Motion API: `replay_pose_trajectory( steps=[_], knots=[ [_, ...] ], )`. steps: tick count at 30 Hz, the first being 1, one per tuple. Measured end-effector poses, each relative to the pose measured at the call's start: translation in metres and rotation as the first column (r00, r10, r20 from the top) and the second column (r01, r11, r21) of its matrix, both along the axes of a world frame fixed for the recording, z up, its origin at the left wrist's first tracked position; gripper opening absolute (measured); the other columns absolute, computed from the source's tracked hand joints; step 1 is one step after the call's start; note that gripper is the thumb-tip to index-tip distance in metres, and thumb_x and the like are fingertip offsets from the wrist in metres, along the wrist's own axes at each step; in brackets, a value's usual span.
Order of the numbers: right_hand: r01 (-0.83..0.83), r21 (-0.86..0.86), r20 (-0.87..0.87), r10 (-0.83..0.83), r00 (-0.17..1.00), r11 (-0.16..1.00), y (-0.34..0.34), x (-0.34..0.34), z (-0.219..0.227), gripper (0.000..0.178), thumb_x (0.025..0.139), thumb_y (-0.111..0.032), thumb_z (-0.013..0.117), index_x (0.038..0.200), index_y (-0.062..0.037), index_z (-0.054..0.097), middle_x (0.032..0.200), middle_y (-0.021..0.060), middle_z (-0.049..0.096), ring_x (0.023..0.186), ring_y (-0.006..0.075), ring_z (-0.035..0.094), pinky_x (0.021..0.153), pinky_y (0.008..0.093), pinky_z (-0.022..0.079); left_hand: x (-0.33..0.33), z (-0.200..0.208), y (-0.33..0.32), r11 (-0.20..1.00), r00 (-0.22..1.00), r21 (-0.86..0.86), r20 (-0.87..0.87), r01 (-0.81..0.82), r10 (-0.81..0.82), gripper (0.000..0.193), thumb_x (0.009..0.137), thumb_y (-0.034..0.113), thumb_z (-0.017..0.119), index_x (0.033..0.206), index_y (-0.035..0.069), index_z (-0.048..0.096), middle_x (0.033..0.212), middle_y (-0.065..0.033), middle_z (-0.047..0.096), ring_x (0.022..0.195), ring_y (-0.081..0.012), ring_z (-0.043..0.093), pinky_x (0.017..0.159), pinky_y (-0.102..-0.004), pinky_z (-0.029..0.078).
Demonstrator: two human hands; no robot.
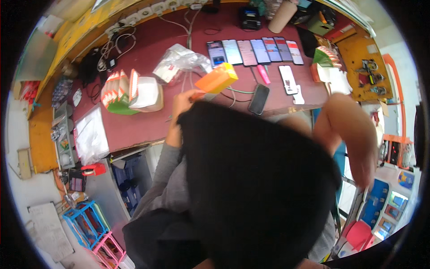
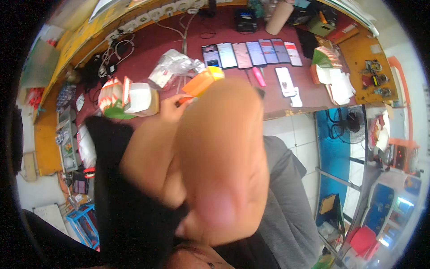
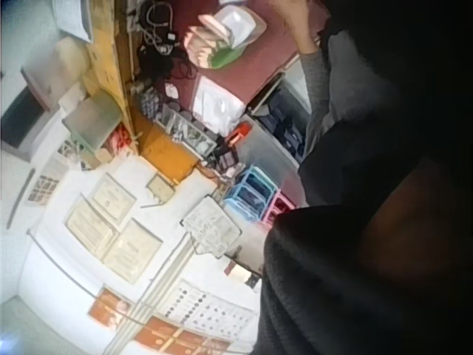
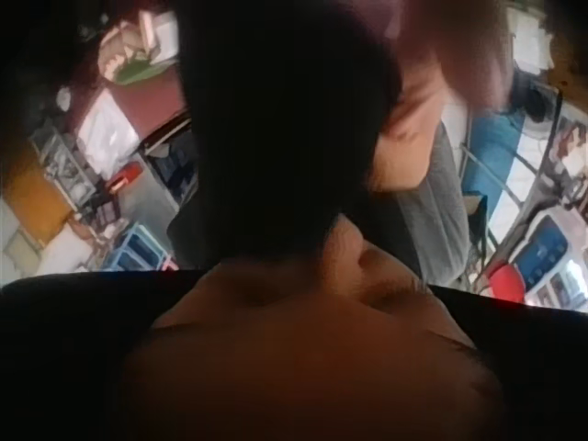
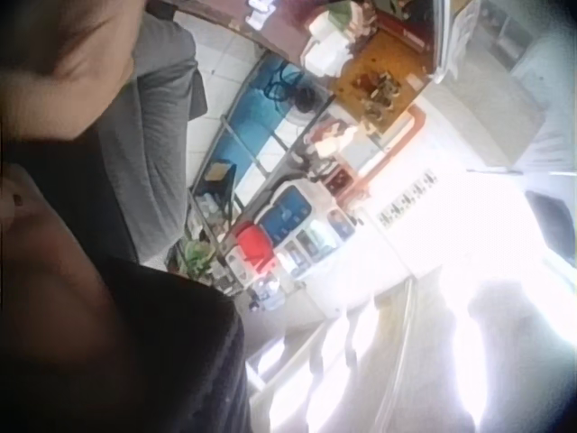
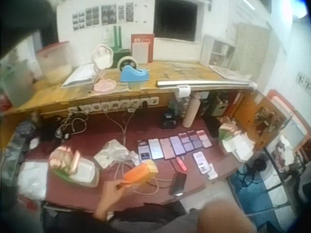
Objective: The person folds and assembles cardboard food boxes by hand at a workstation.
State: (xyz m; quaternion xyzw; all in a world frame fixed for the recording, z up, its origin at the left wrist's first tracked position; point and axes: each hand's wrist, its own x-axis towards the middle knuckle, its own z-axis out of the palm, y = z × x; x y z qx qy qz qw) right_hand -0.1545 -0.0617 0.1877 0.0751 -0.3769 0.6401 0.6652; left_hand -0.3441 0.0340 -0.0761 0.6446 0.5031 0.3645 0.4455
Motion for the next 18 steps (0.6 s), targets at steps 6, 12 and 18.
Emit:
replay_pose_trajectory(
  steps=[6, 12, 18],
  knots=[
    [-0.024, 0.154, 0.105, 0.008, 0.994, 0.988, -0.004, 0.036, 0.012, 0.061, 0.069, 0.014, 0.058, 0.121, -0.0075, 0.035, 0.112, 0.0174, 0.054, 0.101, 0.0245, 0.057, 0.088, 0.0342, 0.046, 0.001, 0.011, 0.003, 0.992, 0.996, 0.124, -0.082, -0.009, 0.019, 0.019, 0.078, 0.012, 0.072, 0.096, 0.005, 0.071, 0.076, -0.0112, 0.070, 0.060, -0.0134, 0.061, 0.058, -0.0279, 0.047],
    [-0.071, 0.196, 0.134, 0.045, 0.990, 0.978, -0.005, 0.040, 0.013, 0.062, 0.068, 0.014, 0.058, 0.122, -0.0066, 0.034, 0.110, 0.0173, 0.053, 0.100, 0.0242, 0.056, 0.086, 0.0333, 0.045, 0.005, 0.025, -0.001, 0.993, 0.996, 0.114, -0.086, -0.018, 0.028, 0.019, 0.079, 0.011, 0.071, 0.096, 0.003, 0.071, 0.075, -0.0107, 0.069, 0.061, -0.0119, 0.061, 0.059, -0.0265, 0.047],
    [-0.184, 0.163, 0.088, 0.172, 0.981, 0.969, -0.002, 0.025, 0.007, 0.064, 0.067, 0.014, 0.058, 0.122, -0.0058, 0.033, 0.108, 0.0171, 0.052, 0.099, 0.0240, 0.055, 0.084, 0.0325, 0.044, 0.006, 0.031, -0.002, 0.996, 0.997, 0.092, -0.074, -0.010, 0.017, 0.018, 0.080, 0.010, 0.070, 0.096, 0.002, 0.071, 0.075, -0.0104, 0.069, 0.062, -0.0115, 0.062, 0.059, -0.0264, 0.047]
  ],
)
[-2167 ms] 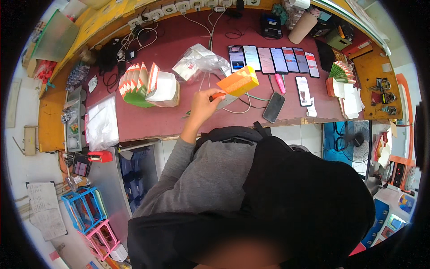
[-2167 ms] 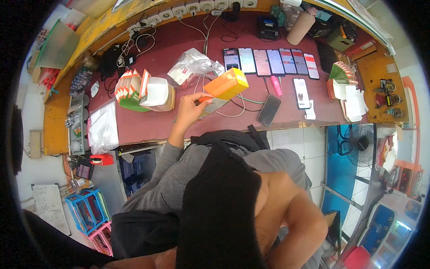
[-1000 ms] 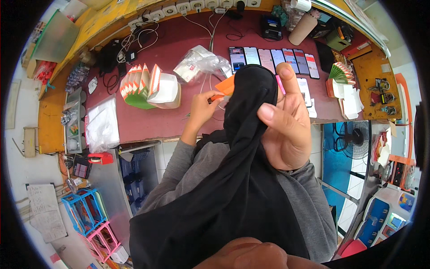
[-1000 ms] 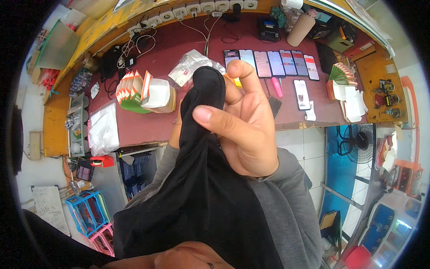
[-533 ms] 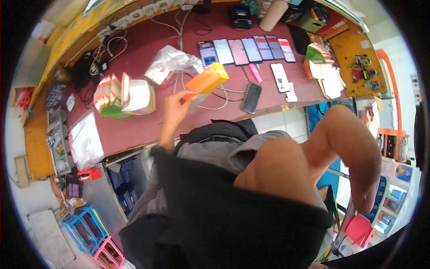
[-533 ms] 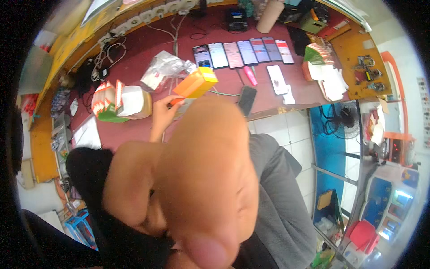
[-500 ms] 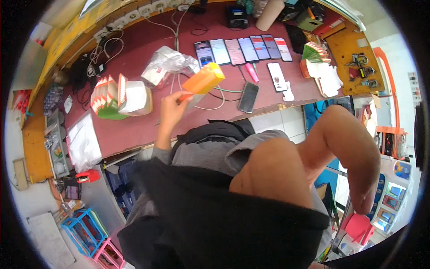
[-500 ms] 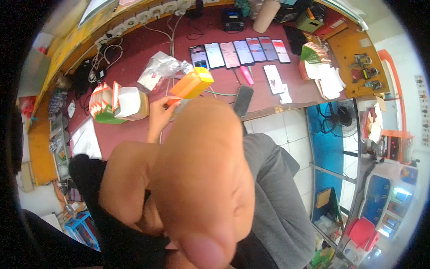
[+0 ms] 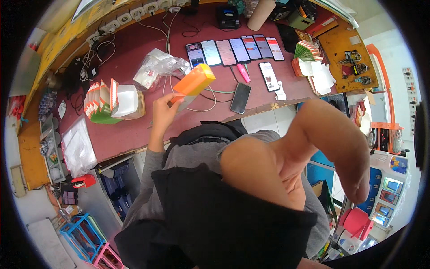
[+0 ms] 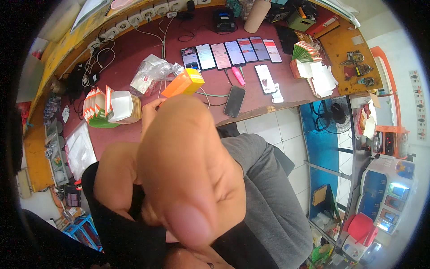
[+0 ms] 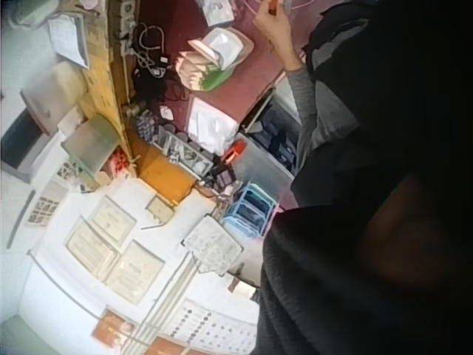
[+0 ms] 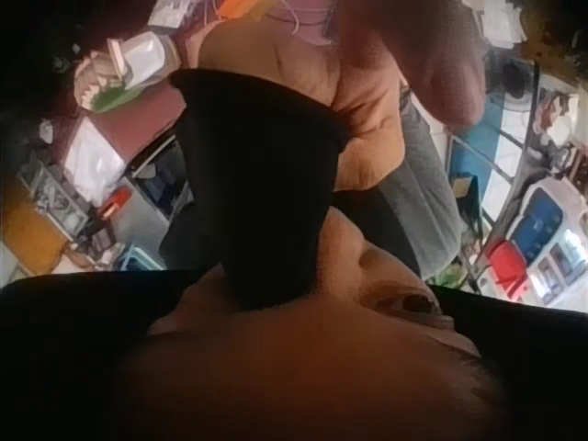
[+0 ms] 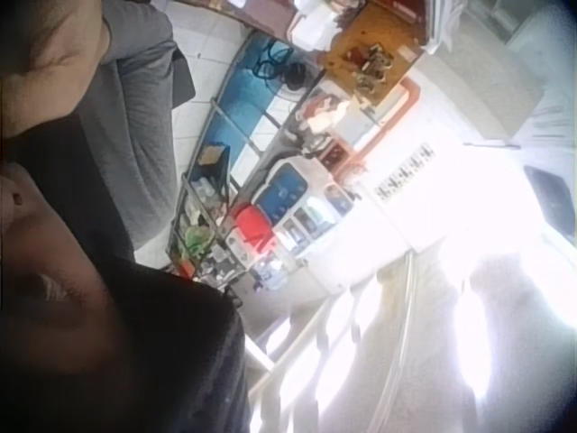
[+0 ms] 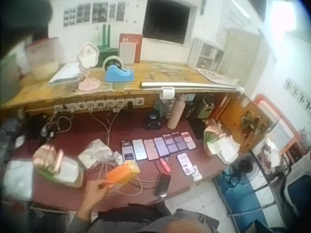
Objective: The person folds and assembles cardboard food boxes by hand at a workstation.
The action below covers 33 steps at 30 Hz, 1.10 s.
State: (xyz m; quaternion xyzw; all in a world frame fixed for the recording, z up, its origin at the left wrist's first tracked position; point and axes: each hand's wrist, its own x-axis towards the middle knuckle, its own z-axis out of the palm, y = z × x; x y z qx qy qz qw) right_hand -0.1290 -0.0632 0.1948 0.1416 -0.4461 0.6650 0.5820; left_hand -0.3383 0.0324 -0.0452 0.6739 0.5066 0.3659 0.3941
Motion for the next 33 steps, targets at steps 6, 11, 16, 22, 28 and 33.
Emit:
replay_pose_trajectory(
  steps=[6, 11, 16, 22, 28, 33],
  knots=[
    [-0.144, -0.092, -0.088, 0.136, 0.987, 0.985, 0.005, -0.014, -0.008, 0.065, 0.066, 0.015, 0.057, 0.123, -0.0049, 0.032, 0.106, 0.0170, 0.051, 0.098, 0.0237, 0.054, 0.082, 0.0316, 0.043, 0.000, -0.001, 0.001, 1.000, 1.000, 0.002, -0.014, -0.007, 0.007, 0.018, 0.080, 0.010, 0.070, 0.096, 0.002, 0.071, 0.075, -0.0102, 0.069, 0.062, -0.0113, 0.062, 0.060, -0.0264, 0.048],
    [-0.231, -0.144, -0.161, 0.208, 0.965, 0.962, 0.008, -0.021, -0.011, 0.066, 0.065, 0.015, 0.057, 0.123, -0.0042, 0.031, 0.105, 0.0169, 0.050, 0.096, 0.0235, 0.053, 0.081, 0.0309, 0.042, 0.001, -0.003, 0.001, 1.000, 1.000, -0.003, -0.019, -0.008, 0.008, 0.018, 0.080, 0.010, 0.070, 0.096, 0.002, 0.071, 0.075, -0.0101, 0.070, 0.063, -0.0112, 0.062, 0.060, -0.0264, 0.048],
    [-0.333, -0.177, -0.246, 0.286, 0.926, 0.926, 0.007, -0.030, -0.014, 0.068, 0.064, 0.015, 0.057, 0.124, -0.0035, 0.030, 0.103, 0.0168, 0.050, 0.095, 0.0232, 0.053, 0.079, 0.0302, 0.042, 0.002, -0.005, 0.002, 1.000, 1.000, -0.006, -0.025, -0.012, 0.012, 0.019, 0.080, 0.010, 0.070, 0.097, 0.001, 0.071, 0.075, -0.0100, 0.070, 0.063, -0.0111, 0.062, 0.060, -0.0264, 0.048],
    [-0.461, -0.161, -0.358, 0.384, 0.851, 0.872, 0.007, -0.041, -0.017, 0.069, 0.063, 0.015, 0.057, 0.124, -0.0027, 0.029, 0.101, 0.0166, 0.049, 0.094, 0.0230, 0.052, 0.078, 0.0293, 0.041, 0.002, -0.011, 0.003, 1.000, 0.999, -0.016, -0.033, -0.022, 0.021, 0.019, 0.080, 0.010, 0.070, 0.097, 0.001, 0.071, 0.075, -0.0099, 0.070, 0.063, -0.0109, 0.062, 0.060, -0.0263, 0.048],
    [-0.543, -0.123, -0.442, 0.445, 0.779, 0.830, 0.005, -0.053, -0.016, 0.071, 0.062, 0.015, 0.057, 0.125, -0.0018, 0.028, 0.099, 0.0165, 0.048, 0.093, 0.0227, 0.051, 0.076, 0.0284, 0.040, 0.003, -0.016, 0.006, 0.998, 0.997, -0.066, -0.072, 0.000, -0.005, 0.019, 0.081, 0.013, 0.069, 0.095, 0.001, 0.071, 0.074, -0.0096, 0.070, 0.064, -0.0083, 0.061, 0.059, -0.0264, 0.048],
    [-0.501, -0.196, -0.389, 0.402, 0.829, 0.843, 0.009, -0.058, -0.020, 0.072, 0.057, 0.011, 0.059, 0.122, -0.0011, 0.032, 0.103, 0.0151, 0.047, 0.099, 0.0233, 0.048, 0.085, 0.0315, 0.034, -0.002, -0.029, 0.009, 0.997, 0.996, -0.071, -0.092, -0.002, -0.005, 0.020, 0.080, 0.015, 0.067, 0.094, 0.001, 0.070, 0.071, -0.0118, 0.068, 0.064, -0.0066, 0.060, 0.057, -0.0278, 0.047]
  ],
)
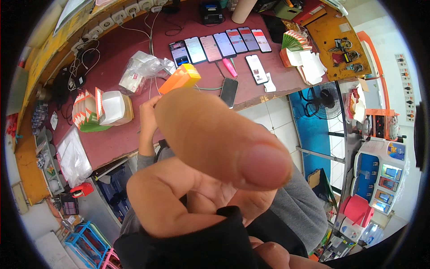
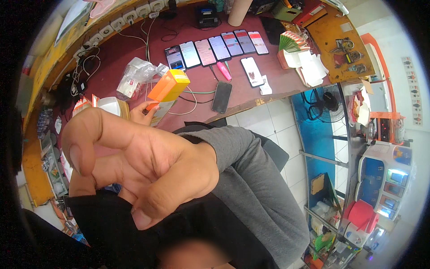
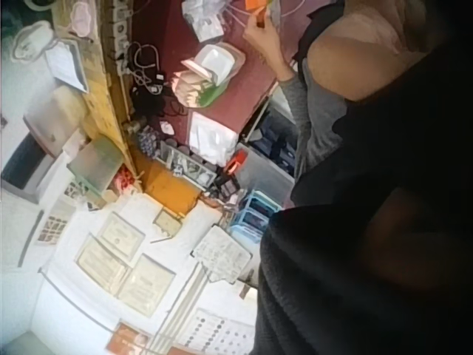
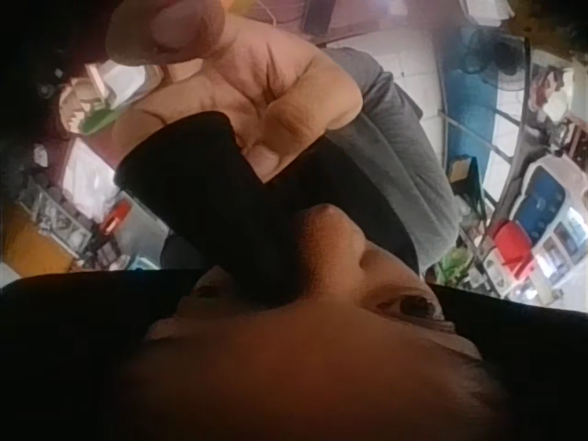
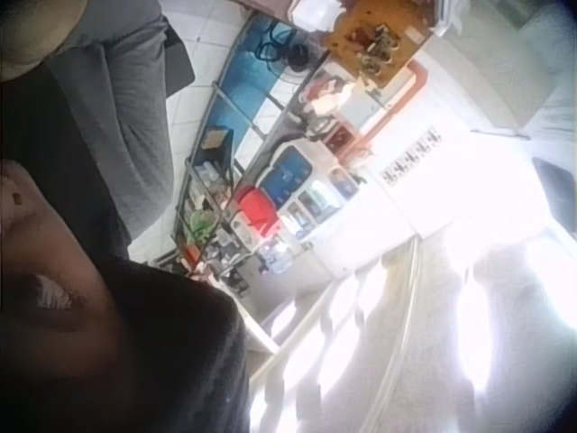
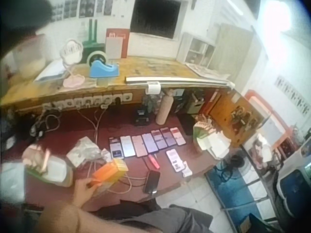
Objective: The person folds and assembles cardboard food boxes by hand at a workstation.
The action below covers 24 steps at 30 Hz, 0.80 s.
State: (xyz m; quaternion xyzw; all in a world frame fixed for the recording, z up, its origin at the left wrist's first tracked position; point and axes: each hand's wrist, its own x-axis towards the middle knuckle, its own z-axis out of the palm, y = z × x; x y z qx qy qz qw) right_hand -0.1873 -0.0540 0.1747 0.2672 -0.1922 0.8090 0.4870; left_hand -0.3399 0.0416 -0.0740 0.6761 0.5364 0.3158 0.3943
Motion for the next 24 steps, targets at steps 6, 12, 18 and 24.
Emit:
replay_pose_trajectory(
  steps=[6, 12, 18, 24],
  knots=[
    [-0.029, 0.012, -0.112, 0.030, 0.993, 1.000, 0.002, 0.002, 0.005, 0.076, 0.054, 0.014, 0.057, 0.123, -0.0014, 0.031, 0.109, 0.0178, 0.048, 0.103, 0.0255, 0.049, 0.087, 0.0320, 0.036, -0.017, -0.034, 0.013, 0.991, 0.989, 0.032, -0.076, 0.131, -0.129, 0.021, 0.086, 0.012, 0.069, 0.105, 0.005, 0.069, 0.088, -0.0060, 0.071, 0.080, -0.0080, 0.063, 0.067, -0.0250, 0.053],
    [0.071, -0.235, 0.169, -0.031, 0.985, 0.970, 0.010, 0.029, 0.000, 0.079, 0.062, 0.012, 0.055, 0.133, -0.0146, 0.033, 0.121, 0.0206, 0.052, 0.108, 0.0271, 0.057, 0.088, 0.0344, 0.046, -0.010, -0.018, 0.003, 0.995, 0.995, 0.029, -0.043, 0.093, -0.092, 0.020, 0.083, 0.007, 0.067, 0.102, 0.004, 0.069, 0.089, -0.0107, 0.069, 0.071, -0.0125, 0.063, 0.065, -0.0254, 0.050],
    [0.060, -0.294, 0.122, -0.024, 0.992, 0.954, 0.033, 0.035, -0.022, 0.075, 0.076, 0.018, 0.039, 0.139, -0.0216, 0.032, 0.127, 0.0143, 0.052, 0.114, 0.0243, 0.056, 0.094, 0.0363, 0.047, 0.003, 0.020, -0.003, 0.989, 0.995, 0.148, 0.093, 0.006, -0.020, 0.017, 0.079, 0.012, 0.070, 0.093, 0.003, 0.071, 0.075, -0.0128, 0.069, 0.060, -0.0160, 0.063, 0.058, -0.0289, 0.048],
    [0.134, -0.340, 0.250, -0.048, 0.967, 0.931, 0.036, 0.037, -0.023, 0.070, 0.078, 0.017, 0.038, 0.137, -0.0218, 0.033, 0.132, 0.0140, 0.048, 0.117, 0.0257, 0.054, 0.100, 0.0412, 0.045, 0.001, 0.024, -0.003, 0.995, 0.997, 0.095, 0.066, 0.026, -0.032, 0.019, 0.079, 0.013, 0.070, 0.095, 0.003, 0.071, 0.071, -0.0120, 0.067, 0.059, -0.0126, 0.060, 0.057, -0.0278, 0.046]
  ],
)
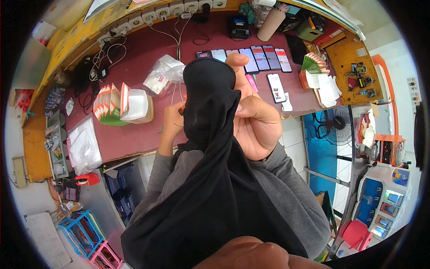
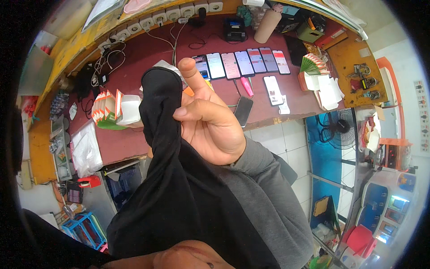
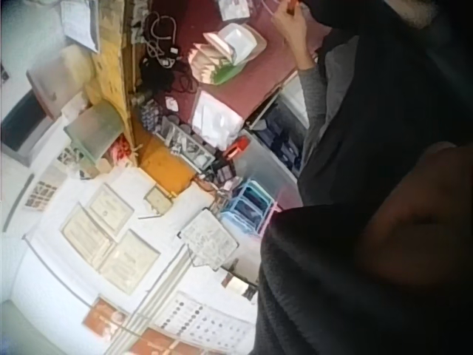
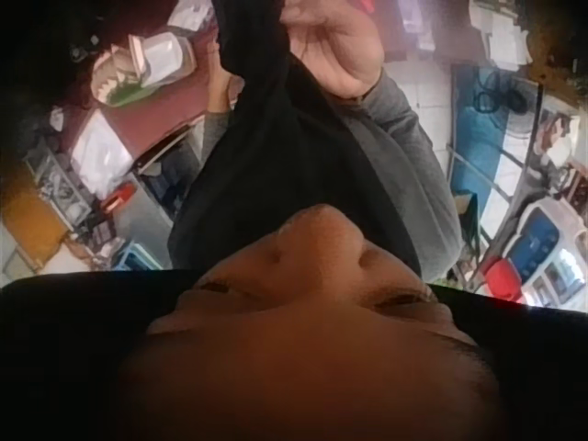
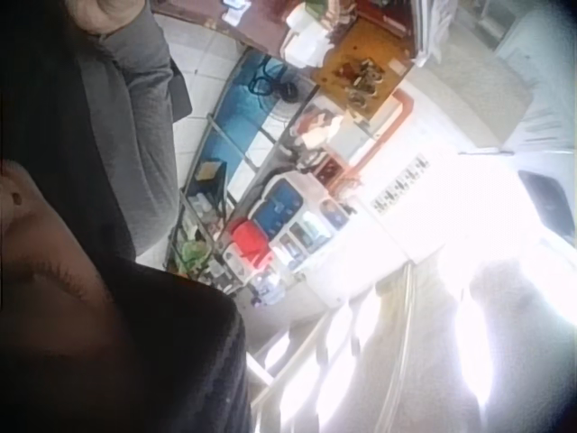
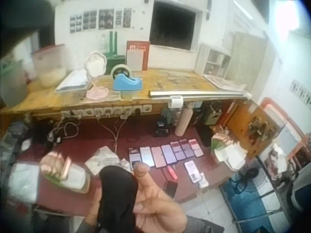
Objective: The person folds and assembles cardboard food boxes by hand at a workstation.
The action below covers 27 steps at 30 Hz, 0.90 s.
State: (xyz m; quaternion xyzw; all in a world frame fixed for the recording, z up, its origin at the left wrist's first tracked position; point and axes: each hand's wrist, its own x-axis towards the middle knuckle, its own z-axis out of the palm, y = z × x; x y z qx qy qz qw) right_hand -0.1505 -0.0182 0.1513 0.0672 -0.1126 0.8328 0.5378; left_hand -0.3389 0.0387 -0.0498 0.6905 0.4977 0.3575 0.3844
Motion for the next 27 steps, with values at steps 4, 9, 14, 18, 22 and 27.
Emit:
replay_pose_trajectory(
  steps=[4, 9, 14, 18, 22, 27],
  knots=[
    [0.103, 0.035, 0.029, -0.104, 0.994, 0.994, -0.010, -0.007, 0.011, 0.074, 0.075, 0.017, 0.044, 0.137, -0.0205, 0.033, 0.128, 0.0123, 0.050, 0.117, 0.0281, 0.053, 0.095, 0.0374, 0.047, -0.001, -0.001, 0.000, 0.996, 0.998, -0.064, -0.040, -0.055, 0.053, 0.020, 0.078, 0.012, 0.071, 0.096, 0.002, 0.071, 0.068, -0.0114, 0.066, 0.058, -0.0106, 0.058, 0.056, -0.0280, 0.045],
    [0.263, 0.366, 0.116, -0.324, 0.939, 0.893, -0.037, 0.021, 0.036, 0.065, 0.075, 0.014, 0.045, 0.131, -0.0181, 0.038, 0.122, 0.0117, 0.052, 0.112, 0.0283, 0.054, 0.092, 0.0374, 0.047, 0.000, -0.007, 0.001, 0.996, 0.999, -0.087, -0.040, -0.036, 0.032, 0.020, 0.079, 0.011, 0.071, 0.096, 0.003, 0.071, 0.071, -0.0100, 0.068, 0.059, -0.0096, 0.058, 0.056, -0.0270, 0.045],
    [0.308, 0.613, 0.165, -0.499, 0.851, 0.728, -0.050, 0.055, 0.054, 0.057, 0.074, 0.010, 0.046, 0.125, -0.0156, 0.043, 0.117, 0.0111, 0.054, 0.107, 0.0286, 0.055, 0.088, 0.0374, 0.047, 0.003, -0.008, 0.003, 0.995, 1.000, -0.099, 0.000, -0.020, 0.020, 0.019, 0.079, 0.010, 0.071, 0.097, 0.002, 0.071, 0.074, -0.0099, 0.069, 0.060, -0.0097, 0.060, 0.057, -0.0261, 0.046],
    [0.285, 0.700, 0.197, -0.561, 0.804, 0.655, -0.058, 0.063, 0.058, 0.051, 0.074, 0.007, 0.047, 0.121, -0.0137, 0.047, 0.112, 0.0106, 0.055, 0.104, 0.0287, 0.056, 0.085, 0.0374, 0.047, 0.005, -0.003, 0.001, 0.997, 0.998, -0.074, -0.052, -0.033, 0.029, 0.019, 0.079, 0.009, 0.071, 0.096, 0.002, 0.071, 0.074, -0.0104, 0.069, 0.060, -0.0096, 0.060, 0.057, -0.0258, 0.046],
    [0.254, 0.759, 0.216, -0.600, 0.771, 0.600, -0.060, 0.063, 0.057, 0.045, 0.074, 0.005, 0.048, 0.116, -0.0117, 0.051, 0.108, 0.0101, 0.057, 0.100, 0.0289, 0.056, 0.082, 0.0374, 0.047, 0.006, 0.000, -0.002, 0.999, 0.999, -0.043, 0.042, -0.029, 0.030, 0.018, 0.079, 0.008, 0.071, 0.095, 0.001, 0.071, 0.074, -0.0094, 0.069, 0.060, -0.0100, 0.060, 0.057, -0.0258, 0.047],
    [0.177, 0.847, 0.224, -0.639, 0.736, 0.501, -0.055, 0.048, 0.051, 0.038, 0.074, 0.001, 0.050, 0.110, -0.0093, 0.056, 0.103, 0.0095, 0.059, 0.095, 0.0291, 0.057, 0.078, 0.0374, 0.047, 0.005, -0.007, -0.002, 0.999, 1.000, -0.030, 0.012, -0.028, 0.029, 0.018, 0.079, 0.008, 0.071, 0.095, 0.001, 0.071, 0.074, -0.0092, 0.069, 0.063, -0.0103, 0.062, 0.059, -0.0262, 0.048]
  ],
)
